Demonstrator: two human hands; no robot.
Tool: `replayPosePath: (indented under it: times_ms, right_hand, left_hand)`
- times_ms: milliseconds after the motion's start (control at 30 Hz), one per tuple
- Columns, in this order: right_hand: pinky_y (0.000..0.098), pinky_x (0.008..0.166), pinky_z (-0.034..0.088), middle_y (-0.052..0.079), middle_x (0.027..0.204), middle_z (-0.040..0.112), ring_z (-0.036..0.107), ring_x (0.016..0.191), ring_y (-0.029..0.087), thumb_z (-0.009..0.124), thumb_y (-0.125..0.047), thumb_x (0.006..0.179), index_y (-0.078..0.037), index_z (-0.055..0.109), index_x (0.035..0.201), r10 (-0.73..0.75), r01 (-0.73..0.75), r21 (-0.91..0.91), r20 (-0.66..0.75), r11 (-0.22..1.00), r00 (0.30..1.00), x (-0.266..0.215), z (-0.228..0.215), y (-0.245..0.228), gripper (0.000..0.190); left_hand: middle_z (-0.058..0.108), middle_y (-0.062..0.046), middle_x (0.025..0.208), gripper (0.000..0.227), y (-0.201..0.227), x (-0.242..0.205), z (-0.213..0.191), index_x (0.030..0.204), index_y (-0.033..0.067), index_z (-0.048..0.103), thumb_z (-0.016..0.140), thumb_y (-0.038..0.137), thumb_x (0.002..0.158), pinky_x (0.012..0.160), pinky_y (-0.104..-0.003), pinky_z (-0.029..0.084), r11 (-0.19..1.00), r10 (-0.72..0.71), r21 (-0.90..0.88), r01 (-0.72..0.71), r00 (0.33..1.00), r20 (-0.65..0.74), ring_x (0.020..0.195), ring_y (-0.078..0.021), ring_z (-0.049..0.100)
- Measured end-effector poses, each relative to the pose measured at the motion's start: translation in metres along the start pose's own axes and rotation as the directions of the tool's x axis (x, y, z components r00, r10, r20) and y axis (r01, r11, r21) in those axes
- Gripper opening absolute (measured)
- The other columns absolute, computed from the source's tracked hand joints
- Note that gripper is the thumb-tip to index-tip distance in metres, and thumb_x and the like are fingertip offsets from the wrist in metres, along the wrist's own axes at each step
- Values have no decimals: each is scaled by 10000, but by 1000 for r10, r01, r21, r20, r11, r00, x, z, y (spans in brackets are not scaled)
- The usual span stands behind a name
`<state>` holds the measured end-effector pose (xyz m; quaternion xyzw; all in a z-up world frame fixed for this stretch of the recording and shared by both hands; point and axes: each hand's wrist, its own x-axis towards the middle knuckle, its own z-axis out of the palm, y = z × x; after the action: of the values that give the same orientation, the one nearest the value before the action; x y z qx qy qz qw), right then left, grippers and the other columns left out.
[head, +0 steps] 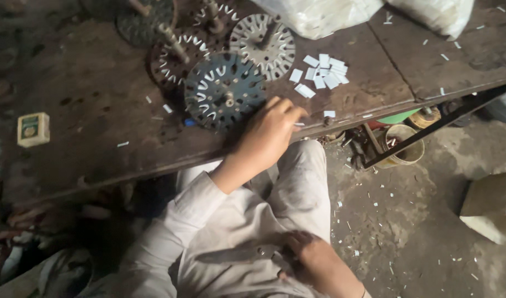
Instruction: The person inserts small white rectangular pieces into the slots of a circular metal stator using both hands. They repeatedly pick up pieces from a pile on the table and place them into the stator's slots, occasionally adjusting the stator's position.
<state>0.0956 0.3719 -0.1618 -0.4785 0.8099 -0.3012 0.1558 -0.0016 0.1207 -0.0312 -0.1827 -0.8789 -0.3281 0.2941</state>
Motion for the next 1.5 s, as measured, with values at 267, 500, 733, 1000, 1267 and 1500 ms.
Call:
replayPosePath:
  times_ms: [267, 500, 733, 1000, 1267, 1500]
  right_hand:
    - [333, 853, 528, 114, 1008, 679, 648, 929, 246, 958, -453, 634, -39, 600, 1247, 297, -314, 215, 107, 925, 949, 12, 5, 9, 822]
    - [365, 1054, 395, 128, 1356, 525, 503, 1249, 227, 870, -399, 783, 46, 270, 1499, 62, 29, 643, -119, 766, 991, 55, 80, 9, 1034]
    - [266, 574, 408, -28, 709, 514, 474, 653, 70, 881, -294, 789, -70, 557, 852, 273, -171, 561, -102, 810, 957, 123, 100, -19, 399]
    - [288, 481, 353, -29, 608, 478, 421, 545, 68, 877, -215, 787, -78, 508, 707, 275, -166, 492, -158, 855, 949, 137, 85, -42, 401]
    - [283, 496, 370, -10, 576, 488, 431, 549, 69, 763, -44, 750, -62, 498, 686, 218, -101, 455, -213, 885, 952, 136, 96, -29, 273]
    - [318, 558, 444, 59, 632, 560, 508, 587, 126, 862, -159, 780, -29, 512, 712, 240, -135, 443, -189, 887, 952, 128, 93, -18, 379]
  left_hand:
    - [674, -68, 1113, 203, 12, -81, -118, 1151, 67, 731, 745, -28, 972, 766, -240, 534, 978, -119, -198, 71, 962, -246, 920, -149, 675]
    - [750, -50, 1055, 209, 7, -164, -109, 1167, -27, 707, 744, 14, 965, 824, -225, 525, 632, -739, -716, 297, 508, -443, 923, -88, 676]
    - [739, -53, 1051, 169, -15, -182, -59, 1137, -28, 690, 707, -3, 971, 840, -224, 540, 629, -761, -689, 361, 468, -449, 950, -76, 666]
    - [727, -62, 1079, 166, -8, -183, -66, 1151, -37, 640, 670, -5, 991, 852, -220, 565, 585, -776, -729, 356, 505, -377, 980, -71, 680]
    - [730, -70, 1077, 166, 0, -181, -69, 1160, -43, 646, 677, -5, 1002, 855, -222, 565, 569, -788, -739, 361, 496, -365, 970, -77, 689]
    - [735, -50, 1057, 144, 2, -176, -74, 1138, -28, 668, 708, 3, 1003, 840, -208, 551, 594, -776, -727, 345, 485, -404, 942, -72, 675]
